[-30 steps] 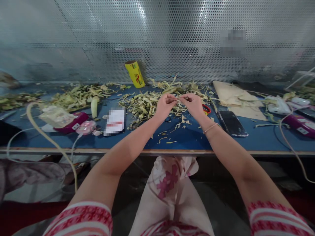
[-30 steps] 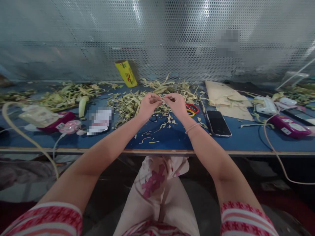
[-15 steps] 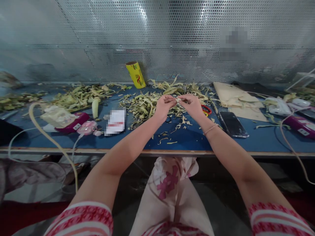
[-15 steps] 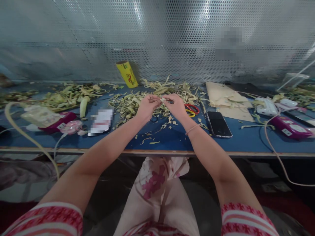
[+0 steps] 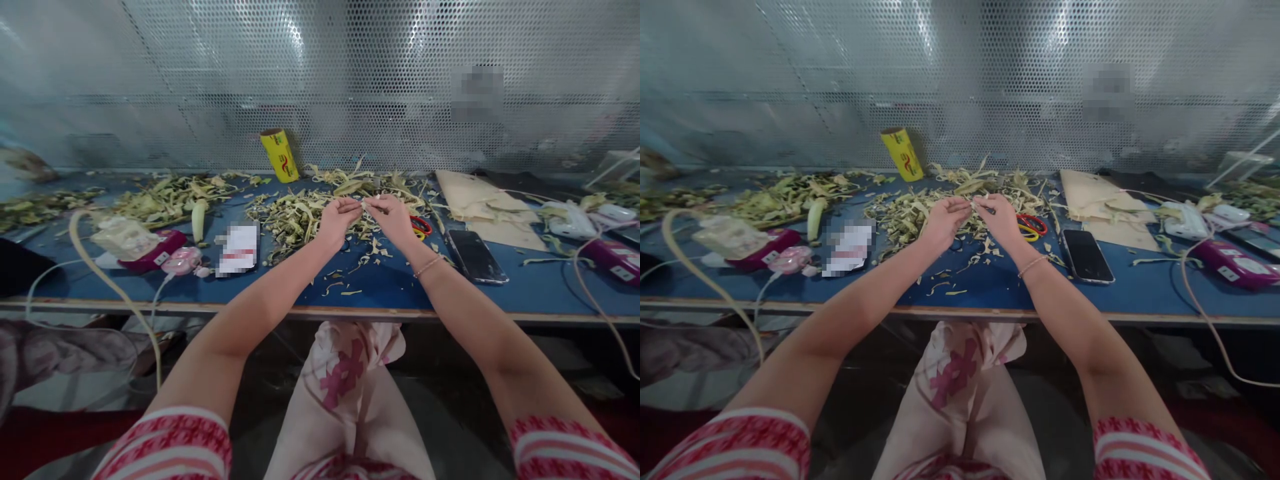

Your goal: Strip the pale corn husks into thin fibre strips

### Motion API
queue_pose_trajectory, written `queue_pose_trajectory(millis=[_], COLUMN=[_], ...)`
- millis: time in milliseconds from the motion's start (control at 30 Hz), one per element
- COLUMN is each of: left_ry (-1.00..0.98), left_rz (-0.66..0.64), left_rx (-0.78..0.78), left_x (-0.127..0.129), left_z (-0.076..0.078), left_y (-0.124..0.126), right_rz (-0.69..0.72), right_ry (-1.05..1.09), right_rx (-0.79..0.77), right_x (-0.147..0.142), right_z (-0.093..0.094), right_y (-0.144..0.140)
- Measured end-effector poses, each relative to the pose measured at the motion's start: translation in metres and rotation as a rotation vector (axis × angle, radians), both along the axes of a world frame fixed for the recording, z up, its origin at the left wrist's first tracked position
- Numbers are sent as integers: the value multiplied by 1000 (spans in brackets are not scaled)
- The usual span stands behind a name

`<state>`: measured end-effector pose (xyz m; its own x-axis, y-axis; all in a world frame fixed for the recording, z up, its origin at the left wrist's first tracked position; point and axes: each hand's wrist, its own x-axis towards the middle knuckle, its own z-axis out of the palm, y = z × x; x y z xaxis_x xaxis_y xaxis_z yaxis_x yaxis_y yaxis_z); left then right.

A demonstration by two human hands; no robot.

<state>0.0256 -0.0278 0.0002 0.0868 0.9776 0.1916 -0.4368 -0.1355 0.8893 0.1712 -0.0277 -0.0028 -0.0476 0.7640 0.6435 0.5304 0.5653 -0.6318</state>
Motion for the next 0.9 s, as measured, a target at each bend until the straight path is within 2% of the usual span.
queue_pose_trajectory(millis=[300, 533, 733, 900], left_ry=[29, 96, 188, 188], left_rz=[37, 35, 34, 24], left_rx=[-21, -9, 19, 51], left_x=[1, 0, -4, -5], left_z=[1, 3, 2, 2], left_y=[-1, 0, 5, 4], right_rz=[55, 36, 50, 61], right_ry=[-36, -46, -49, -41], right_rx=[25, 1, -22, -6], right_x=[-1, 1, 3, 2], right_z=[1, 3, 7, 7], right_y=[-3, -2, -4, -5])
